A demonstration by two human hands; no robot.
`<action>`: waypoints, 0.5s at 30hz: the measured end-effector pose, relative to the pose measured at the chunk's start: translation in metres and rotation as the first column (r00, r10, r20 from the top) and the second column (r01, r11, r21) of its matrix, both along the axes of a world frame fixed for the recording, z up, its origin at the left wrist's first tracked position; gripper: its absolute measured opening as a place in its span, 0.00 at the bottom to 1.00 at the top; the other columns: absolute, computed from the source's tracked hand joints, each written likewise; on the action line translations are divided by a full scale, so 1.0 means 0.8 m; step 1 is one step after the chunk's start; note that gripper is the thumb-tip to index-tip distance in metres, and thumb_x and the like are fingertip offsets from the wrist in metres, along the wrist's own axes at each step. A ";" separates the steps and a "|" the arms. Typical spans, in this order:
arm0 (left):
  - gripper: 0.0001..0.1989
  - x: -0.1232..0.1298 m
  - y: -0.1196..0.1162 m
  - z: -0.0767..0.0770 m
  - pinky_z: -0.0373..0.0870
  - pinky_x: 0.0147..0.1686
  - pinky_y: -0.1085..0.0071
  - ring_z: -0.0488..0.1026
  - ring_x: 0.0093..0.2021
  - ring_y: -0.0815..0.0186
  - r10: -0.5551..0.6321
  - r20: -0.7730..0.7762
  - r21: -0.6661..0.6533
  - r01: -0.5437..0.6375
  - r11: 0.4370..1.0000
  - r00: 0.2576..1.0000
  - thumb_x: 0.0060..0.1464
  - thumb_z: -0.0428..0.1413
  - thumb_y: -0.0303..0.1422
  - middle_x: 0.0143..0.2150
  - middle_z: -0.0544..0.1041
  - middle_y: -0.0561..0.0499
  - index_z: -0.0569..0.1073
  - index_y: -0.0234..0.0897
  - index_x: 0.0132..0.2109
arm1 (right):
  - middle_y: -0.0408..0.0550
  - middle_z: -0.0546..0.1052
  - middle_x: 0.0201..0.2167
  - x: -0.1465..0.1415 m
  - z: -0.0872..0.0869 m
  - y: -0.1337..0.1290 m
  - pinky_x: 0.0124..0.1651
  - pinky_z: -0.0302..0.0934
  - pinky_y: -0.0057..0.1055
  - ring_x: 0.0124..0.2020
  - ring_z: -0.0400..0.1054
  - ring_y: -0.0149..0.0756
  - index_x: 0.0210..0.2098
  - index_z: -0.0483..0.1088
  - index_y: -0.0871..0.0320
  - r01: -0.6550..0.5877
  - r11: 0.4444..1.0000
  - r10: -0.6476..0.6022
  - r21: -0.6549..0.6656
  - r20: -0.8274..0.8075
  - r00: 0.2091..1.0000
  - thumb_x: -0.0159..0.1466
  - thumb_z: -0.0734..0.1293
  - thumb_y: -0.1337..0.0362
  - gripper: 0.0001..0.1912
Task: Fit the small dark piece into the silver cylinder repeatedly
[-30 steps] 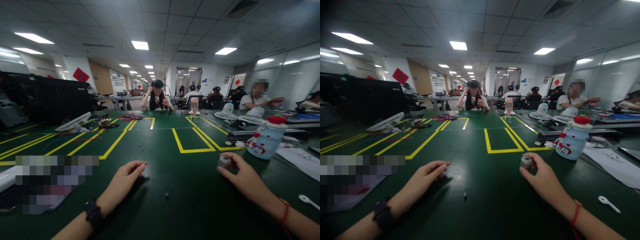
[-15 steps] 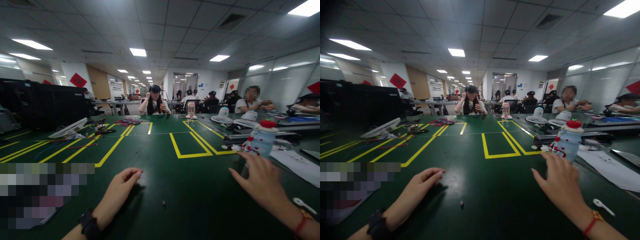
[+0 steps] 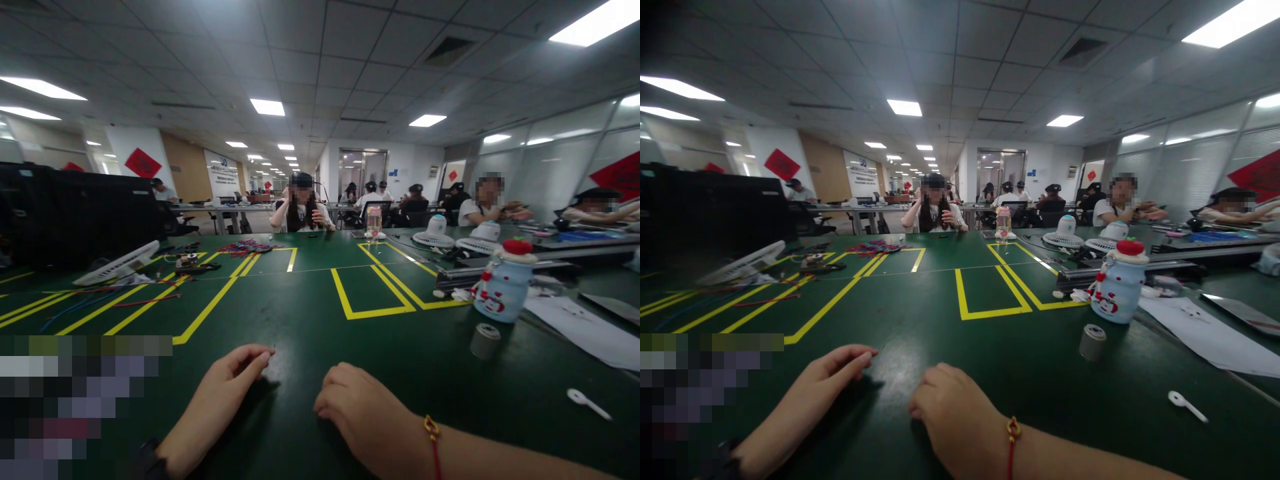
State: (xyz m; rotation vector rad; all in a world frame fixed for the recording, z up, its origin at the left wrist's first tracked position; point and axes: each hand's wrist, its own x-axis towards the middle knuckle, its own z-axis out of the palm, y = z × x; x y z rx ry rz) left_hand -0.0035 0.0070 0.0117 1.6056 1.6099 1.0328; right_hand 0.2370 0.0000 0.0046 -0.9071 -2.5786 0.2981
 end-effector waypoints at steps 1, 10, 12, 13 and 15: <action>0.18 0.000 0.000 0.001 0.66 0.39 0.68 0.73 0.37 0.59 0.001 -0.005 -0.007 -0.001 1.000 1.000 0.53 0.54 0.47 0.36 0.79 0.51 0.76 0.38 0.42 | 0.46 0.72 0.38 0.010 0.007 0.002 0.44 0.57 0.29 0.40 0.63 0.31 0.39 0.72 0.57 0.047 0.999 -0.047 -0.007 -0.025 0.999 0.65 0.58 0.67 0.11; 0.19 0.002 -0.003 0.003 0.65 0.38 0.68 0.73 0.37 0.58 0.030 0.012 -0.044 -0.029 0.999 0.999 0.52 0.54 0.47 0.35 0.79 0.51 0.77 0.38 0.42 | 0.52 0.74 0.34 0.227 0.097 0.042 0.36 0.54 0.35 0.35 0.66 0.39 0.35 0.73 0.57 0.761 0.592 -0.799 0.267 0.068 0.598 0.62 0.60 0.54 0.15; 0.19 0.003 -0.003 0.003 0.65 0.38 0.68 0.73 0.37 0.58 0.029 0.003 -0.037 -0.029 0.999 1.000 0.52 0.55 0.47 0.35 0.78 0.50 0.77 0.38 0.42 | 0.53 0.74 0.29 0.274 0.094 0.048 0.33 0.52 0.35 0.31 0.67 0.40 0.31 0.74 0.58 0.842 0.489 -0.872 0.228 0.114 0.476 0.61 0.60 0.56 0.15; 0.18 0.003 -0.003 0.003 0.65 0.38 0.68 0.73 0.37 0.58 0.028 -0.002 -0.035 -0.028 0.999 1.000 0.52 0.55 0.47 0.35 0.78 0.50 0.77 0.38 0.41 | 0.53 0.73 0.27 0.291 0.090 0.049 0.32 0.51 0.34 0.28 0.66 0.39 0.28 0.73 0.58 0.858 0.473 -0.881 0.202 0.133 0.454 0.61 0.60 0.57 0.15; 0.18 0.004 -0.003 0.004 0.65 0.37 0.68 0.73 0.36 0.58 0.031 -0.009 -0.029 -0.031 0.999 0.999 0.53 0.54 0.47 0.34 0.78 0.51 0.77 0.38 0.41 | 0.53 0.73 0.24 0.312 0.082 0.051 0.31 0.50 0.34 0.26 0.67 0.38 0.25 0.73 0.59 0.866 0.476 -0.877 0.155 0.155 0.454 0.60 0.61 0.59 0.14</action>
